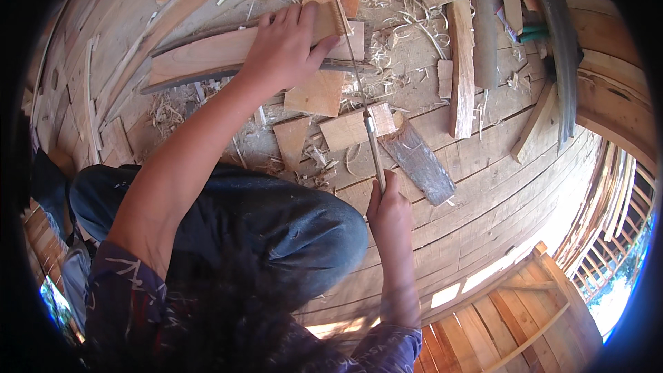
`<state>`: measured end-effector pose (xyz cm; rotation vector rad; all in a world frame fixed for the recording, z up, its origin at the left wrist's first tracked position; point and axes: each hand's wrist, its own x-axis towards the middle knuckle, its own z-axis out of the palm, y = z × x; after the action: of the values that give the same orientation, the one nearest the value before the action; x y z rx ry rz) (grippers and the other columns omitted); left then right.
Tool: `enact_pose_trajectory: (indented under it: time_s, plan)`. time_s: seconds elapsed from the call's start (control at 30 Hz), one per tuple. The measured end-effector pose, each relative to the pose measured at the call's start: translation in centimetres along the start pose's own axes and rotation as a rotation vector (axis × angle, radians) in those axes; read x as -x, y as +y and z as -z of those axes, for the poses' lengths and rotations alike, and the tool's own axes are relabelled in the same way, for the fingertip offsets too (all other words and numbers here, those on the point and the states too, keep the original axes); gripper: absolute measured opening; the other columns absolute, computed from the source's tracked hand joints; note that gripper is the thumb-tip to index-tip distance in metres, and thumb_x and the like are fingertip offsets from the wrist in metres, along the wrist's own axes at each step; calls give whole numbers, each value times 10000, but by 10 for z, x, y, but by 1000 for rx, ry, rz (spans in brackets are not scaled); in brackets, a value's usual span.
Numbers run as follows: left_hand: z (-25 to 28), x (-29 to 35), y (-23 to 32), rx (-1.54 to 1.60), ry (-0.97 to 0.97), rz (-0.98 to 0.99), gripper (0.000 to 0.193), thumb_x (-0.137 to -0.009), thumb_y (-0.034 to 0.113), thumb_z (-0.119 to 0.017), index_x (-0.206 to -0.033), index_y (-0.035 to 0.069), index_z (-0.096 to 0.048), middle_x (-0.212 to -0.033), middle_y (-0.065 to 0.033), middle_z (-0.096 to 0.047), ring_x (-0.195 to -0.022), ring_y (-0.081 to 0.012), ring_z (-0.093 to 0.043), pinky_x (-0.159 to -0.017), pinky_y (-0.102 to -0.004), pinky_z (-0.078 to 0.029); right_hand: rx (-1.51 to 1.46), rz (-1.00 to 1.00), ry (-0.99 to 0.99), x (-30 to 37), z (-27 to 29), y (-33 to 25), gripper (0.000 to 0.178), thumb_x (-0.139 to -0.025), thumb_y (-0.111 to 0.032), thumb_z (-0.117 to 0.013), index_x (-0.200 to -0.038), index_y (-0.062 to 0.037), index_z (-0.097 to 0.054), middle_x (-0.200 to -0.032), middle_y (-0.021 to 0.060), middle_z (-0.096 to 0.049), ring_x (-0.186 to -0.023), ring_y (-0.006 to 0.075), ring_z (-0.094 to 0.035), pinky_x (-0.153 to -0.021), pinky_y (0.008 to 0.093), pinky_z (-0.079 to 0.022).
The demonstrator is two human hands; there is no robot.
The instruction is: The person saws a small piece of wood using a hand saw while holding it against a larger wooden block on the floor.
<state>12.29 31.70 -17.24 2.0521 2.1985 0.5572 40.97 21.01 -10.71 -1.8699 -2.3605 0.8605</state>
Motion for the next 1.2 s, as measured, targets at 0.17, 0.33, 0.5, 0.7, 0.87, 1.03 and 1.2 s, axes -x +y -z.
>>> enact_pose_trajectory:
  time_s: [0.17,0.33,0.5,0.7,0.87,1.03,1.2]
  plan:
    - [4,-3,3,9,-43,26,543,-934,444,-549,-1218,-15,-492,-1067,-199,-608,-1035,-337,-586,-913,-458,-380,23,74,56,-61,-7,-19,181,-965,-142,-515,-1112,-37,-497,-604,227,-603,-592,422,-632,-525,521,-503]
    - [7,-1,4,10,-73,43,554,-940,445,-540,-1236,-20,-483,-1092,-211,-609,-1052,-343,-584,-922,-464,-376,35,28,11,-48,-4,-23,180,-948,-122,-536,-1101,-39,-491,-616,224,-609,-603,419,-639,-526,514,-511]
    - [6,-1,4,16,-79,42,551,-938,442,-542,-1238,-17,-480,-1074,-212,-610,-1038,-347,-584,-921,-468,-374,-10,-89,-44,11,2,0,187,-944,-121,-554,-1105,-41,-499,-627,225,-616,-611,405,-652,-507,479,-520]
    - [5,-3,2,8,-57,22,555,-935,445,-543,-1235,-18,-483,-1060,-209,-608,-1018,-348,-585,-917,-461,-377,40,3,0,-18,0,-13,184,-950,-127,-546,-1104,-34,-510,-641,228,-622,-618,402,-650,-530,481,-523]
    - [5,-4,4,17,-56,26,565,-935,459,-538,-1229,-21,-490,-1046,-206,-613,-1012,-340,-591,-907,-455,-382,33,49,31,-68,-7,-20,201,-961,-156,-528,-1118,-34,-500,-650,239,-626,-617,430,-636,-541,519,-514]
    - [2,-1,2,14,-9,10,533,-926,471,-548,-1155,-9,-520,-991,-182,-620,-962,-319,-607,-866,-470,-404,1,12,-5,-23,4,-9,201,-962,-133,-534,-1130,-29,-499,-631,229,-620,-584,426,-631,-489,498,-502]
    - [-6,0,-1,-13,81,-25,493,-909,492,-565,-1036,16,-555,-916,-145,-621,-901,-297,-621,-824,-502,-430,-18,-44,-27,21,12,2,183,-954,-112,-548,-1107,-23,-503,-624,233,-612,-571,411,-631,-465,472,-492]
